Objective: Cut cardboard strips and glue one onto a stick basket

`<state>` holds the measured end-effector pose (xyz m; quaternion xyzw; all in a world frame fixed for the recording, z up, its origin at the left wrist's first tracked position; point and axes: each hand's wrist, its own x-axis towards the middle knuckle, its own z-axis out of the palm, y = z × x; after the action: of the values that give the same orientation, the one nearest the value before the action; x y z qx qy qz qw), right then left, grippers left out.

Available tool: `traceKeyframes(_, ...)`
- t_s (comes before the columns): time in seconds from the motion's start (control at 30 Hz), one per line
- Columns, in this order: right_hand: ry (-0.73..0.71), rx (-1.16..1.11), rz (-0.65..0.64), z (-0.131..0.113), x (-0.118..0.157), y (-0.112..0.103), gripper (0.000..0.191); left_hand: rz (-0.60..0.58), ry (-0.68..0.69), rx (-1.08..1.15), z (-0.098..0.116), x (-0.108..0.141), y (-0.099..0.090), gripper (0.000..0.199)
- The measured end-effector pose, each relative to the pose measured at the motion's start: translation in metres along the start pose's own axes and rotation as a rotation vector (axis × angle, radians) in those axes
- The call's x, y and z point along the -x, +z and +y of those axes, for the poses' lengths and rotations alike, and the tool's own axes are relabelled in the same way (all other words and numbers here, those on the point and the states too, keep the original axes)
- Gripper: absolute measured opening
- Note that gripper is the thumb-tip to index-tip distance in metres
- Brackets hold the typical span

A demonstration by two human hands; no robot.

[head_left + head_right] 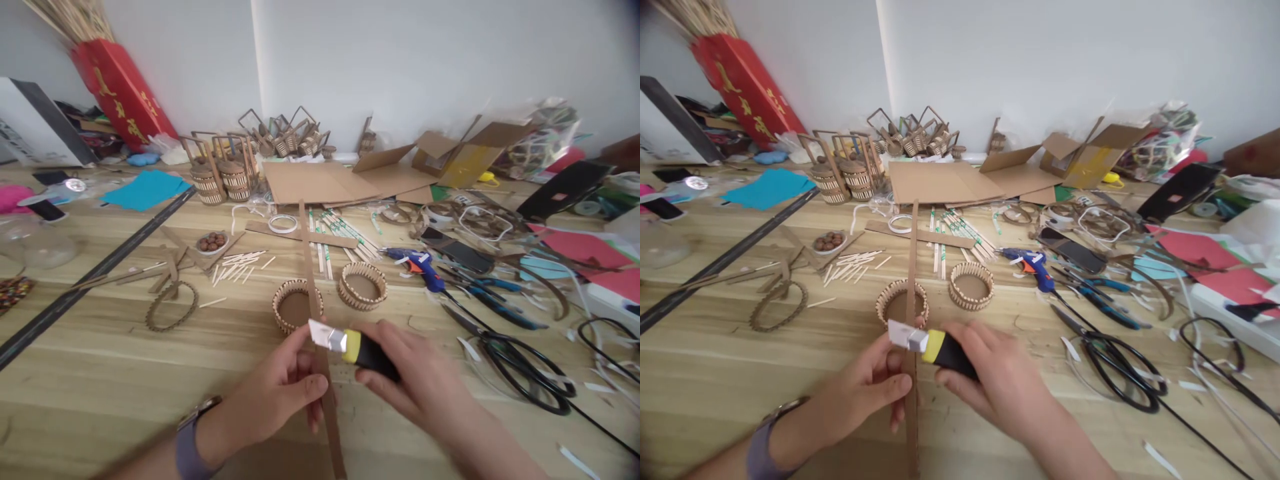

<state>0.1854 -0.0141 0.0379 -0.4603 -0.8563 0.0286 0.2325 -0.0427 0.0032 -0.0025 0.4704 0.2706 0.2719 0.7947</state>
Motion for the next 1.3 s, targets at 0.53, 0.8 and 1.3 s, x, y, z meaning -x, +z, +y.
traceKeyframes(0.53, -0.072, 0.049, -0.015, 0.008, 0.008, 0.014, 0.036, -0.034, -0.006, 0.029, 0.001, 0.003, -0.002, 0.079)
traceKeyframes(0.8, -0.14, 0.109, 0.013, 0.007, 0.01, 0.01, 0.037, 0.004, -0.035, 0.006, 0.003, 0.004, 0.001, 0.085)
traceKeyframes(1.3, -0.068, 0.157, 0.02, 0.027, 0.015, 0.006, 0.035, -0.155, -0.039, 0.137, 0.01, 0.004, 0.001, 0.082)
